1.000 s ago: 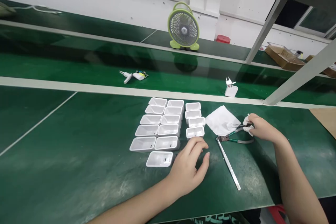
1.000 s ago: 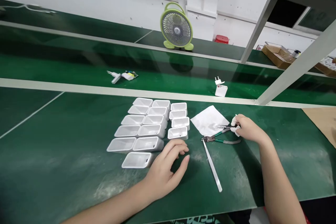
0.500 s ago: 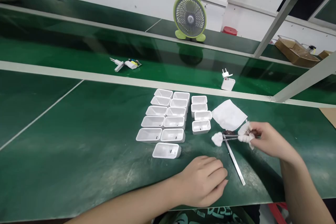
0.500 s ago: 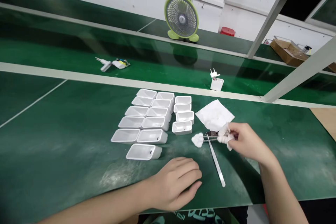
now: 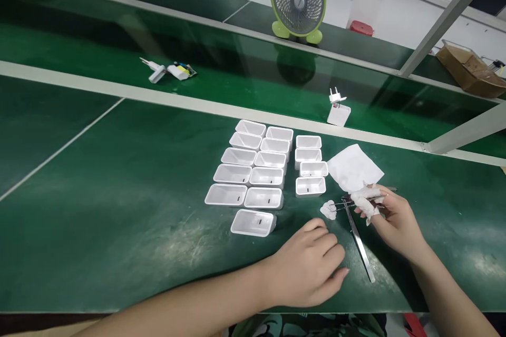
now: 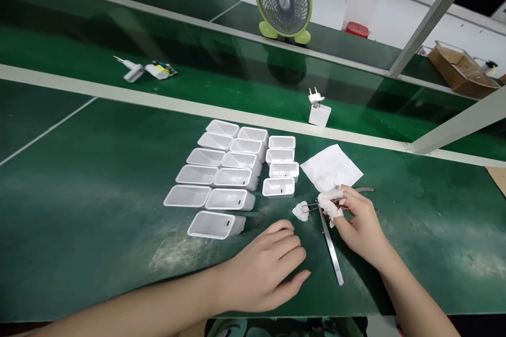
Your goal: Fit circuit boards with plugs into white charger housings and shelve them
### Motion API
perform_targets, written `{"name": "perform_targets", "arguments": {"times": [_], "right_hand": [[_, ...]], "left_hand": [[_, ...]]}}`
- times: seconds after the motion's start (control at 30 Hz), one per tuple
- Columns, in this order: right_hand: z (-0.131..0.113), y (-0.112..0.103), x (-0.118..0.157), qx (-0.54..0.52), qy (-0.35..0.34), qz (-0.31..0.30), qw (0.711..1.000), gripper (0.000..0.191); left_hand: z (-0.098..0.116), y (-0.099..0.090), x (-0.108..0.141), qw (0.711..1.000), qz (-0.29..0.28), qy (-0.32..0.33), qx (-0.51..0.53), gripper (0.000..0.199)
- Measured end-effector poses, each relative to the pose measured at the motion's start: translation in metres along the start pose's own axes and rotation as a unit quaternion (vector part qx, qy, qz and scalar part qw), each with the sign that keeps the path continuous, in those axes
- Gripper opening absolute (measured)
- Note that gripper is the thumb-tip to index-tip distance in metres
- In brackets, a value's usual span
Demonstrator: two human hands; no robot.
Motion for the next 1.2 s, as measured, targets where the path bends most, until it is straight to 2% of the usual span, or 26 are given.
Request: {"name": "perform_targets", "arguments": {"times": [0.07,0.2,0.37,0.43,0.53,0.63,0.73,0.83,0.9,1.03,1.2], "right_hand": [[0.001,0.001,0.001,0.035,-0.009,0.006,0.999,0.022],[0.005,0.001,0.000,0.041,0.045,-0.003,0.998,0.021],[0.012,-0.003,-0.004,-0.022,0.121,-0.001,0.992,0.015],[0.017,-0.009,-0.006,-0.056,0.149,0.018,0.987,0.011],[0.020,-0.022,-0.005,-0.074,0.161,0.085,0.980,0.012],[0.008,-0.026,-0.002,-0.056,0.107,0.097,0.988,0.007],[-0.011,-0.015,-0.001,-0.008,-0.023,0.039,0.999,0.011],[-0.020,-0.003,0.001,0.043,-0.126,-0.008,0.991,0.022],[-0.017,0.002,0.003,0.066,-0.141,-0.029,0.987,0.030],[-0.011,0.001,0.006,0.113,-0.123,-0.055,0.984,0.035],[-0.018,-0.010,0.008,0.137,-0.142,0.010,0.980,0.034]], "left_hand": [[-0.006,0.004,0.001,0.999,-0.014,-0.026,0.013,0.029],[-0.013,0.011,0.004,0.997,-0.064,-0.036,0.032,0.027],[-0.015,0.012,0.004,0.995,-0.086,-0.034,0.033,0.026],[-0.015,0.012,0.004,0.995,-0.088,-0.031,0.028,0.025],[-0.013,0.012,0.004,0.996,-0.086,-0.020,0.012,0.025],[-0.007,0.009,0.004,0.998,-0.066,0.018,-0.014,0.025],[0.001,0.004,0.004,0.996,-0.048,0.069,-0.024,0.027],[0.005,0.000,0.002,0.994,-0.038,0.096,-0.025,0.029],[0.006,-0.001,0.001,0.994,-0.031,0.101,-0.024,0.029],[0.006,-0.002,-0.001,0.994,-0.024,0.106,-0.027,0.029],[0.005,0.000,0.001,0.993,-0.024,0.109,-0.032,0.029]]}}
Point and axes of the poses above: each hand's wrist, its own x-axis away from the middle knuckle, its own y-axis out of the palm, z = x × y, the point moved 4 cm from there along -x, towards the middle knuckle, and after that the axes turned 3 degrees about x, right-handed, at the moved point
